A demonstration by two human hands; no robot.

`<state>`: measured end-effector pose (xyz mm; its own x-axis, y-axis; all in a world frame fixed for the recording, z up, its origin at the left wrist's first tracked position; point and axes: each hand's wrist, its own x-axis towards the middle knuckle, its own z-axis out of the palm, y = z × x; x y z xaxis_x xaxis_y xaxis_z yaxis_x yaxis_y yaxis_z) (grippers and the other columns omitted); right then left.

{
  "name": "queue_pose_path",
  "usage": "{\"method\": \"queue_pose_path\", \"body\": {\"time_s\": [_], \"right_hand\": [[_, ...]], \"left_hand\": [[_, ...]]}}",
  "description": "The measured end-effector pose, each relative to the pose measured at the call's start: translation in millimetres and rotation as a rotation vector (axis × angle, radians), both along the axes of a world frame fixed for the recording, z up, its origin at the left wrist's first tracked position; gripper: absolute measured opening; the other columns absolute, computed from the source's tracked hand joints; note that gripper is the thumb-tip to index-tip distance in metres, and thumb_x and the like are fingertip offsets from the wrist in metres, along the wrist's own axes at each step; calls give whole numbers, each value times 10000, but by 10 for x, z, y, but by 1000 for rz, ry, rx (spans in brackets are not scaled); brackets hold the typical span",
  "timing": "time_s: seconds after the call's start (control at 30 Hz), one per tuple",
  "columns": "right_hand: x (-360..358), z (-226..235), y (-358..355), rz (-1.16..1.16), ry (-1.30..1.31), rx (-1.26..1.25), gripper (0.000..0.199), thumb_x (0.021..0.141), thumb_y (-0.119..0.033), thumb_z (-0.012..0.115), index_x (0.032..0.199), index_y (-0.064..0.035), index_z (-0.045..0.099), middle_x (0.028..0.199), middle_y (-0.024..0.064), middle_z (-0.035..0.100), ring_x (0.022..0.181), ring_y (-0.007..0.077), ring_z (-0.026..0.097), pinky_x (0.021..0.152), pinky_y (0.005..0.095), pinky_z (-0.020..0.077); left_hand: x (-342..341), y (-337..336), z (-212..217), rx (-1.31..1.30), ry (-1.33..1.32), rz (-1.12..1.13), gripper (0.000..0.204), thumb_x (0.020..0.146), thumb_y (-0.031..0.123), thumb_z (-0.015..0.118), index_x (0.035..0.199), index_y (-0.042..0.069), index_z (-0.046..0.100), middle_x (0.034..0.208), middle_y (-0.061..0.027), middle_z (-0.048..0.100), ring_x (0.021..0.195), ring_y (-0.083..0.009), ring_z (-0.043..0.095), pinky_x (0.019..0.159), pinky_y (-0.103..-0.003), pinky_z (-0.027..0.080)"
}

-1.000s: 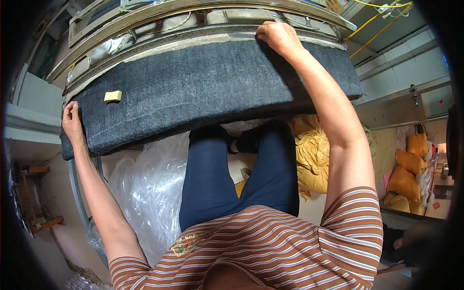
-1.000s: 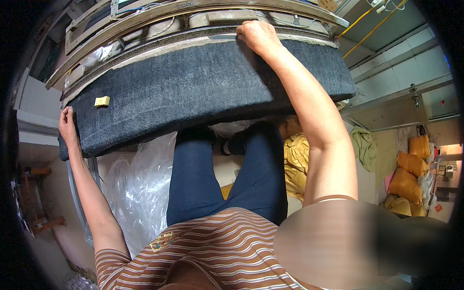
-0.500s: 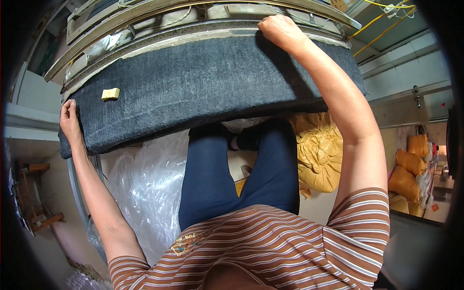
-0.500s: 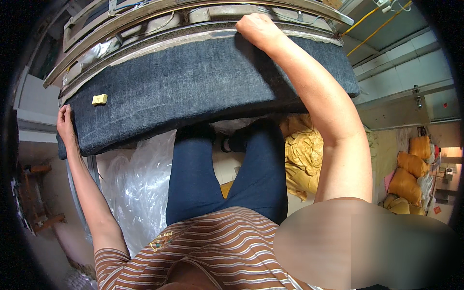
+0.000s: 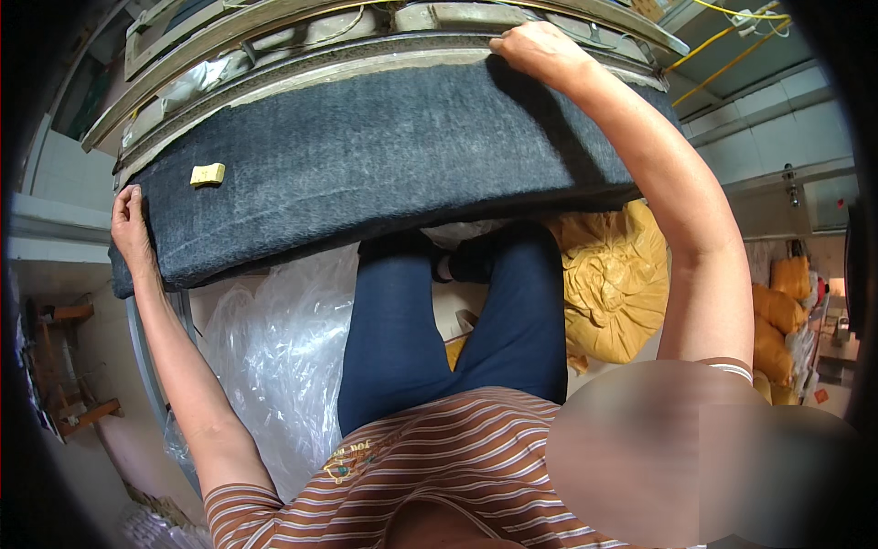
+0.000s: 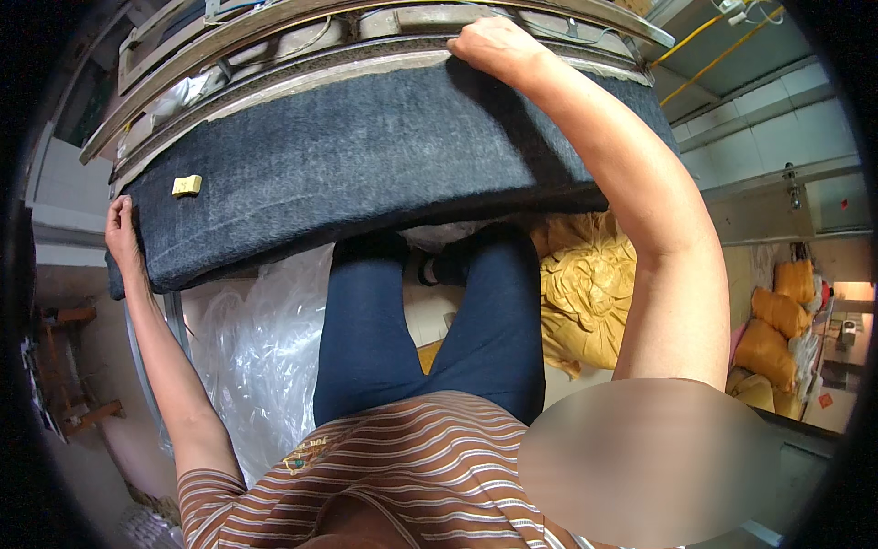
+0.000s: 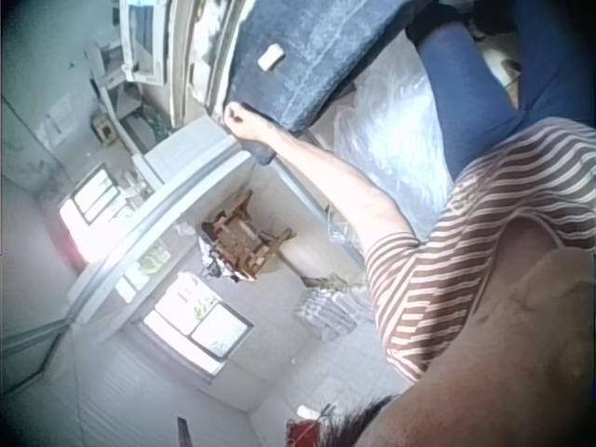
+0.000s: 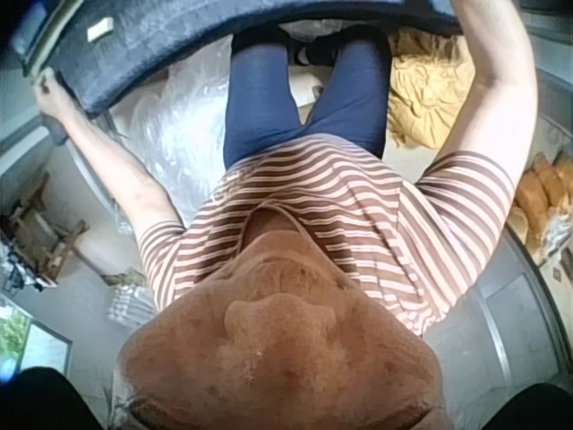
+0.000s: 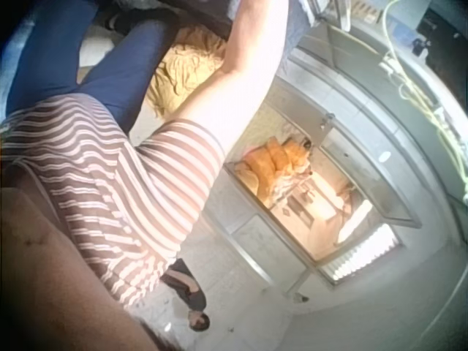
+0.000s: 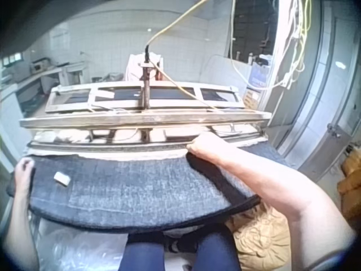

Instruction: Wraps a large foam cushion in clear plastic and marks it with a yellow marker.

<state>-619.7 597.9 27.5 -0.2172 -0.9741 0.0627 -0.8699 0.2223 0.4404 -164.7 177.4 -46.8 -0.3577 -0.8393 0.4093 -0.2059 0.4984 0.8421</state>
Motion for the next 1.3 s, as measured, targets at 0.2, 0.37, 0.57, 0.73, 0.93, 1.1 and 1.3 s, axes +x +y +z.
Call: {"method": "queue_pose_path", "body": {"time_s": [0.2, 0.37, 0.57, 0.73, 0.93, 1.1, 1.3], "right_hand": [[-26, -50, -31, 5, 2, -9, 126, 822, -90, 529, 890, -71, 633, 756, 143, 642, 767, 313, 658, 674, 416, 526], [-37, -77, 66, 52, -71, -105, 143, 821, -87, 540, 957, -82, 586, 813, 136, 635, 803, 321, 647, 689, 425, 518], [136, -168, 370, -119, -305, -419, 223, 787, -220, 665, 937, -77, 581, 878, 118, 638, 868, 337, 623, 745, 458, 491], [107, -412, 492, -129, -345, -624, 204, 821, -230, 630, 973, -95, 638, 946, 105, 600, 950, 293, 574, 814, 421, 468], [74, -615, 645, -80, -437, -811, 165, 815, -233, 632, 907, -96, 647, 923, 64, 568, 944, 257, 537, 849, 399, 440], [74, -601, 603, -130, -634, -798, 157, 770, -235, 656, 844, -97, 638, 895, 46, 570, 935, 231, 536, 881, 393, 410], [-27, -572, 755, 66, -749, -825, 122, 740, -161, 641, 759, -49, 595, 781, 52, 537, 819, 223, 521, 746, 344, 435]], "left_hand": [[13, -44, -26, -48, -21, -11, 194, 898, 190, 632, 1020, 41, 653, 907, 33, 587, 832, -53, 499, 768, -186, 399], [10, -31, -23, -26, -1, -2, 191, 900, 185, 628, 1018, 36, 648, 911, 30, 589, 843, -55, 500, 777, -187, 398], [19, -86, -30, -38, 21, -1, 176, 904, 178, 621, 1014, 44, 651, 892, 35, 587, 811, -52, 490, 750, -182, 394], [-79, -1, -76, -311, -116, 144, 191, 898, 190, 624, 985, 21, 644, 862, 14, 598, 760, -57, 493, 704, -207, 427], [-1994, 2407, 460, -300, -209, -455, 182, 868, 170, 621, 971, 23, 650, 928, -92, 644, 869, -186, 618, 787, -280, 470], [-3111, 2888, 428, -482, -330, -522, 260, 859, 265, 596, 986, 49, 664, 939, -124, 654, 791, -261, 629, 728, -349, 487], [-3683, 3194, 600, -581, -710, -553, 340, 777, 377, 674, 936, 77, 692, 900, -145, 679, 903, -300, 644, 768, -408, 494]]}}
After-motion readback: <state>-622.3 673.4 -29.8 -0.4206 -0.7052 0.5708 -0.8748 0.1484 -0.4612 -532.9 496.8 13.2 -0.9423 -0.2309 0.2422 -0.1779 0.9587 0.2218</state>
